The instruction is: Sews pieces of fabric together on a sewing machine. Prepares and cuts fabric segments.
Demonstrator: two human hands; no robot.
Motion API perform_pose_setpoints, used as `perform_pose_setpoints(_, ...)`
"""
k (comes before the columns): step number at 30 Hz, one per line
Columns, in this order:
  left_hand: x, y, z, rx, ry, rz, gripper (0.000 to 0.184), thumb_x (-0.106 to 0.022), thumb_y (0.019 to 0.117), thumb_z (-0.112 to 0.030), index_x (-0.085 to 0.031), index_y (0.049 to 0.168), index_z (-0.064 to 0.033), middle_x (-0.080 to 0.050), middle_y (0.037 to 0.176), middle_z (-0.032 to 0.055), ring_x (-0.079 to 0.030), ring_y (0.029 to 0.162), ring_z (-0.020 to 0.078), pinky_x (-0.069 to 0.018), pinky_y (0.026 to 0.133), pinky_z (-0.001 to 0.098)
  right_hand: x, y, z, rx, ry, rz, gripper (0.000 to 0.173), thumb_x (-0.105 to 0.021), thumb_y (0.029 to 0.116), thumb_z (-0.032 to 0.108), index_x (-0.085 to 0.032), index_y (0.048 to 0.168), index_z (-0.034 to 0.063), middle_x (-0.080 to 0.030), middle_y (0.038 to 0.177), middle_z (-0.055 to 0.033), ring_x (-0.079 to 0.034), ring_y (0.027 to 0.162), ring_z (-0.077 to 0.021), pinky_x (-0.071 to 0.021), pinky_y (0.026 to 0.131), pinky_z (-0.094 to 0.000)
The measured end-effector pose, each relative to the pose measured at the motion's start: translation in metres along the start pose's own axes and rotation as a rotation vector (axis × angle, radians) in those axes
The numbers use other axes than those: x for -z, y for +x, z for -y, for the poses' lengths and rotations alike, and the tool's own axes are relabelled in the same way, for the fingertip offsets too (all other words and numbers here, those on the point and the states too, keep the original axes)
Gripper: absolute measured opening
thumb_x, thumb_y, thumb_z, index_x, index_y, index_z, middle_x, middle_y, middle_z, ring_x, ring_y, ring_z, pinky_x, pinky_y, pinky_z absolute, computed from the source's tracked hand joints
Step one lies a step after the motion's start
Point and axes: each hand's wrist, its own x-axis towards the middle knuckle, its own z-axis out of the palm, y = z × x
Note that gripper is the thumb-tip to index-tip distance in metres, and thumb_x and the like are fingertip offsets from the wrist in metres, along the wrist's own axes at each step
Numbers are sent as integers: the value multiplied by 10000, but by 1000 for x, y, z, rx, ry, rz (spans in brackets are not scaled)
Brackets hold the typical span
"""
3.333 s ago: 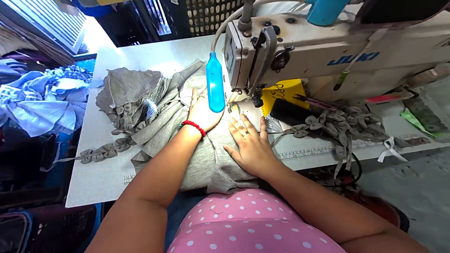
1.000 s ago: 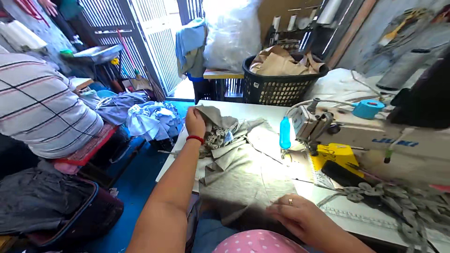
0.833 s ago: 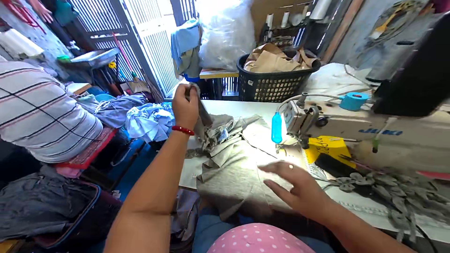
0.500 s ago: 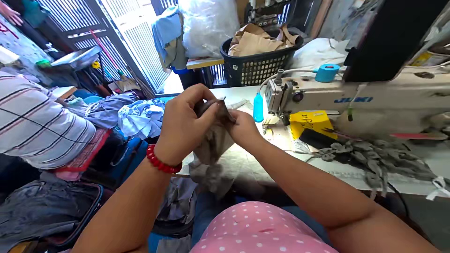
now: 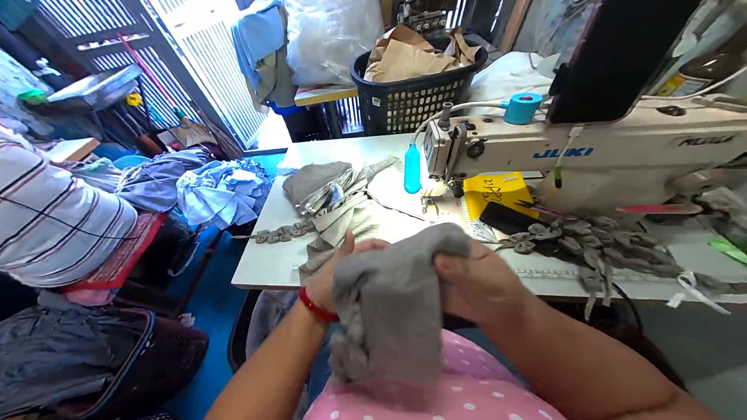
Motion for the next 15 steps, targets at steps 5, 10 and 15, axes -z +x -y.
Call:
perform_pose_setpoints(5,-5,-49,7,296,-230,355,424,-620,938,-612,-737,1002,-209,-653,704,-111,-589,572,-39,-481,516,137,48,-34,48,-110,-559,-633,150,-600,1023,180,-685,1141,145,-739,925,2,-708,786,-70,-624,737,-264)
perform_pose_setpoints(10,42,-57,-51,158,191,-27,222,-669,961,-463,-724,860,-273,-556,608,-160,-505,509,-61,-437,484,120,83,-91,62,-298,-614,-872,268,-600,988,109,-589,1255,121,-724,1033,-43,-726,896,-131,-631,824,-321)
perform_pose_setpoints(15,32,25,-81,228,785,-305,278,-448,1071,-222,-605,853,-151,-542,643,-95,-435,494,-21,-392,475,147,90,-74,69,-233,-903,-1002,599,-579,1005,117,-340,1549,196,-574,1347,-84,-668,1035,-162,-591,873,-390)
